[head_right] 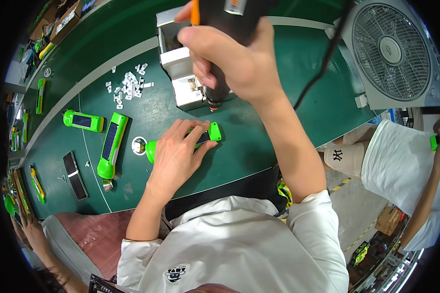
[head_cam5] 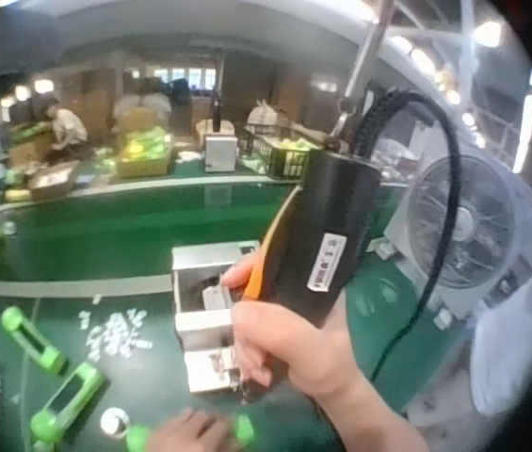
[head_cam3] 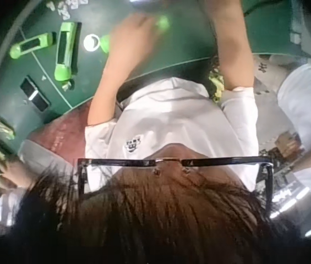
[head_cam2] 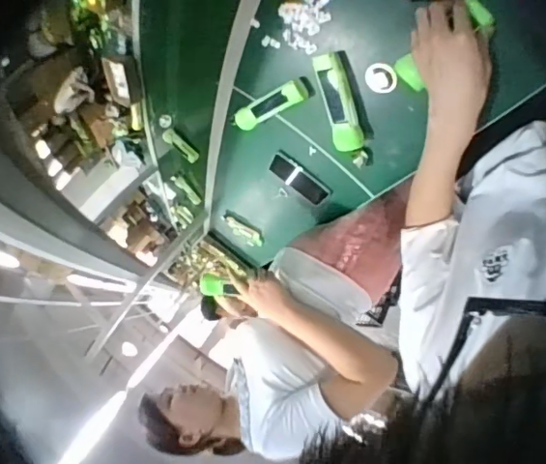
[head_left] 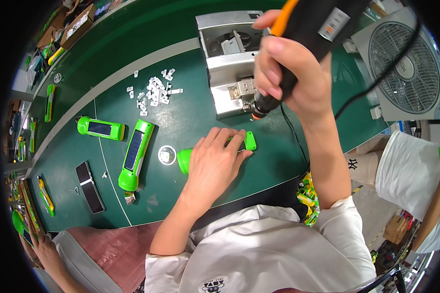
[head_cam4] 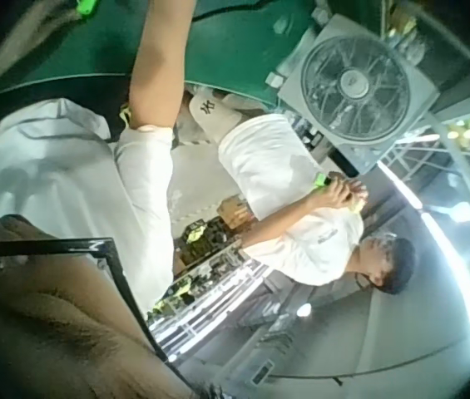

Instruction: The person assembles flashlights along a workbench by fitting components onto each flashlight body and fastening them with an electric screwdriver.

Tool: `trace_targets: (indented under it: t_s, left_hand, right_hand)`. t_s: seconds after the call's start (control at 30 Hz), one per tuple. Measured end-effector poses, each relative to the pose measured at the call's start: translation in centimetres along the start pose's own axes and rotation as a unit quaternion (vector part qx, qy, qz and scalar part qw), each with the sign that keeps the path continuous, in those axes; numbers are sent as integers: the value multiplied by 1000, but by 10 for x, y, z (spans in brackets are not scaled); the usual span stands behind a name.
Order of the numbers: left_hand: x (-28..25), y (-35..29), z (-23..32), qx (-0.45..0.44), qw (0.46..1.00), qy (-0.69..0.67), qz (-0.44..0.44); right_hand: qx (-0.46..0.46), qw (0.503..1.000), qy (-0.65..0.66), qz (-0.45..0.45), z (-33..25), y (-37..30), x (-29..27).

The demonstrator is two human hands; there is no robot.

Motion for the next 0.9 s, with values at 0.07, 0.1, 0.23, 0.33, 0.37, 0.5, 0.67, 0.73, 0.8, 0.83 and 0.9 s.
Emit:
trace_targets:
  t_s: [0.07, 0.1, 0.23, 0.33, 0.37, 0.5, 0.67, 0.73, 0.8, 0.83, 0.9]
  left_hand:
    - [-1, 0, 0, -3, 1000, -1, -4]
    - [-1, 0, 0, -3, 1000, -3, -1]
    - [-1, 0, -1, -9, 1000, -3, -4]
    - [-1, 0, -1, -31, 999, 0, -37]
    - [-1, 1, -1, -31, 999, -1, -38]
    - [-1, 2, -1, -32, 999, -1, -41]
    - [-1, 3, -1, -10, 1000, 4, -10]
    - [-1, 3, -2, -10, 1000, 5, -13]
    - [-2, 3, 0, -9, 1000, 7, -11]
    - [-2, 3, 0, -7, 1000, 7, -10]
    - [-2, 3, -1, -5, 1000, 7, -11]
  right_hand:
    - [-5, 999, 48, -12, 4, -10, -5]
    - [-14, 999, 51, -14, 4, -16, -5]
    - [-17, 998, 55, -11, 10, -28, -6]
    - [-9, 1000, 21, -2, 13, -31, -6]
    - [-4, 1000, -20, -4, 12, -31, -6]
    - [-11, 1000, -21, -16, 17, -34, -8]
    - [-6, 1000, -22, -6, 21, -36, -7]
    - [-9, 1000, -23, -5, 22, -36, -6]
    - [-11, 1000, -23, -5, 24, -37, -5]
    - [-12, 1000, -27, -10, 24, -37, -6]
    - [-14, 999, -30, -15, 26, -37, -6]
Point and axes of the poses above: each hand's wrist, its own y-axis towards the middle knuckle, its own x-axis out of the palm, z = x × y, the point moved 2 cm from there along y, towards the middle knuckle, and after that the axes turned 2 degrees about -x, right-handed, at the moved point
